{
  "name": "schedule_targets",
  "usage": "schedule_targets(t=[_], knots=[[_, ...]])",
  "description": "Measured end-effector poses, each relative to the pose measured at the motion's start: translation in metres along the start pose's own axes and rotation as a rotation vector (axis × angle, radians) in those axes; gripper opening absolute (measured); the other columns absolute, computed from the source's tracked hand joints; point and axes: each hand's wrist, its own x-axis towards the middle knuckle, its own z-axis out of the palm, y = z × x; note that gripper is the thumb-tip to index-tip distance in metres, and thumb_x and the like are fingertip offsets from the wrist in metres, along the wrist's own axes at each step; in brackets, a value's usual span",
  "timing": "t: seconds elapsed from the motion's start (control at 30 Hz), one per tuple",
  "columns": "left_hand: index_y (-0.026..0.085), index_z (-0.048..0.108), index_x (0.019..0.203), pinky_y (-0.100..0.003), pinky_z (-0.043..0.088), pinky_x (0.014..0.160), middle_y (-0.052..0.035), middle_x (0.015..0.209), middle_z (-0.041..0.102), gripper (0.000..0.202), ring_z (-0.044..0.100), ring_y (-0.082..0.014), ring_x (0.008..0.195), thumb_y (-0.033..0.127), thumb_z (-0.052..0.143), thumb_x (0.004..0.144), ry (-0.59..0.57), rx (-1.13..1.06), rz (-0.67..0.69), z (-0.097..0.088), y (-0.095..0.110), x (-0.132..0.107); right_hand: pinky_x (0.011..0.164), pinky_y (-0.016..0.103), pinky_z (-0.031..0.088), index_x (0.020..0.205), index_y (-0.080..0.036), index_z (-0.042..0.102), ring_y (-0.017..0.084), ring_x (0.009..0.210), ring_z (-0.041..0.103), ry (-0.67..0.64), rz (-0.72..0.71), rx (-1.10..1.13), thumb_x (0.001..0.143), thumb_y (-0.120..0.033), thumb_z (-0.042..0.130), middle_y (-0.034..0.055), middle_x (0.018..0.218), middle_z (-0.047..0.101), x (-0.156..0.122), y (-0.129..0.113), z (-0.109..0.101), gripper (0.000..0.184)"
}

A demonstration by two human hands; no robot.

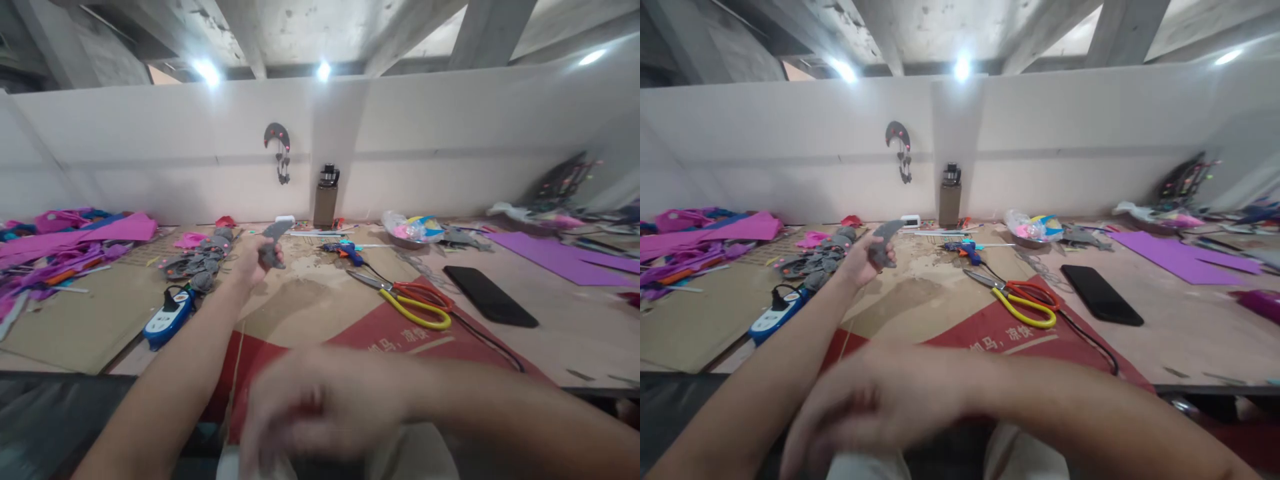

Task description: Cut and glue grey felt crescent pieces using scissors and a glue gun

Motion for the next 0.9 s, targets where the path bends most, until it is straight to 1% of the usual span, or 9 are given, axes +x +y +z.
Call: schedule_targets(t=[0.07,0.17,0.27,0.33,0.47,0.57,0.73,0.83,0.9], knots=[[0.015,0.050,0.075,-0.023,0.045,0.050,0.0018,0.057,0.055,0.016,0.051,-0.0101,0.048,0.019,0.059,0.063,-0.007,0.039,0.009,0.010,-0.008,-0.005,0.069,0.022,0.045,0.083,-0.020,0.060,0.011,0.072,0.058,0.525,0.060,-0.111,0.080,-0.009,0.044,-0.0012,0.076,0.062,-0.011,0.014,-0.028,0.020],[0.015,0.052,0.074,-0.022,0.044,0.049,0.0015,0.058,0.057,0.016,0.054,-0.0104,0.049,0.016,0.061,0.062,-0.008,0.137,0.060,0.021,-0.019,-0.010,0.062,0.024,0.040,0.075,-0.020,0.054,0.011,0.061,0.048,1.116,0.134,-0.216,0.078,-0.010,0.040,-0.0028,0.067,0.051,-0.030,0.052,-0.063,0.017],[0.015,0.052,0.074,-0.021,0.042,0.046,0.0011,0.059,0.058,0.016,0.054,-0.0099,0.047,0.018,0.063,0.062,0.017,0.221,0.060,0.028,-0.024,-0.011,0.058,0.026,0.038,0.083,-0.020,0.053,0.012,0.058,0.045,1.360,0.215,-0.322,0.083,-0.020,0.042,-0.0032,0.066,0.048,-0.048,0.081,-0.083,0.011],[0.014,0.053,0.075,-0.020,0.042,0.045,0.0008,0.062,0.060,0.018,0.054,-0.0087,0.047,0.019,0.064,0.062,0.055,0.241,0.061,0.030,-0.026,-0.011,0.062,0.027,0.039,0.088,-0.020,0.055,0.014,0.064,0.048,1.382,0.246,-0.479,0.084,-0.024,0.046,-0.0009,0.072,0.052,-0.055,0.087,-0.090,0.010],[0.013,0.054,0.073,-0.019,0.041,0.045,0.0015,0.058,0.057,0.018,0.051,-0.0072,0.047,0.023,0.067,0.064,0.077,0.303,0.076,0.034,-0.028,-0.013,0.070,0.029,0.041,0.084,-0.019,0.060,0.016,0.075,0.052,1.254,0.275,-0.661,0.084,-0.028,0.052,0.0032,0.081,0.059,-0.056,0.085,-0.093,0.012],[0.014,0.055,0.072,-0.019,0.041,0.046,0.0024,0.056,0.055,0.019,0.049,-0.0068,0.047,0.025,0.068,0.066,0.050,0.329,0.078,0.037,-0.031,-0.015,0.067,0.029,0.041,0.081,-0.020,0.057,0.015,0.069,0.051,1.247,0.287,-0.469,0.083,-0.032,0.051,0.0010,0.074,0.057,-0.053,0.087,-0.093,0.014],[0.014,0.055,0.073,-0.019,0.040,0.046,0.0025,0.059,0.055,0.021,0.048,-0.0063,0.048,0.027,0.070,0.066,0.026,0.360,0.034,0.037,-0.036,-0.015,0.049,0.025,0.034,0.073,-0.024,0.040,0.012,0.048,0.037,1.216,0.304,-0.030,0.084,-0.036,0.041,-0.0068,0.056,0.036,-0.049,0.097,-0.094,0.016],[0.014,0.055,0.072,-0.019,0.039,0.046,0.0029,0.058,0.054,0.021,0.048,-0.0063,0.048,0.028,0.070,0.066,0.026,0.367,0.039,0.033,-0.038,-0.013,0.049,0.026,0.033,0.072,-0.025,0.040,0.012,0.048,0.035,1.220,0.327,-0.118,0.088,-0.040,0.037,-0.0068,0.055,0.032,-0.051,0.100,-0.094,0.022],[0.015,0.054,0.072,-0.019,0.039,0.046,0.0036,0.057,0.053,0.021,0.047,-0.0066,0.047,0.028,0.069,0.066,0.034,0.378,0.046,0.031,-0.040,-0.011,0.055,0.027,0.036,0.072,-0.023,0.046,0.013,0.054,0.041,1.227,0.351,-0.327,0.089,-0.043,0.039,-0.0044,0.058,0.040,-0.053,0.099,-0.093,0.027]])
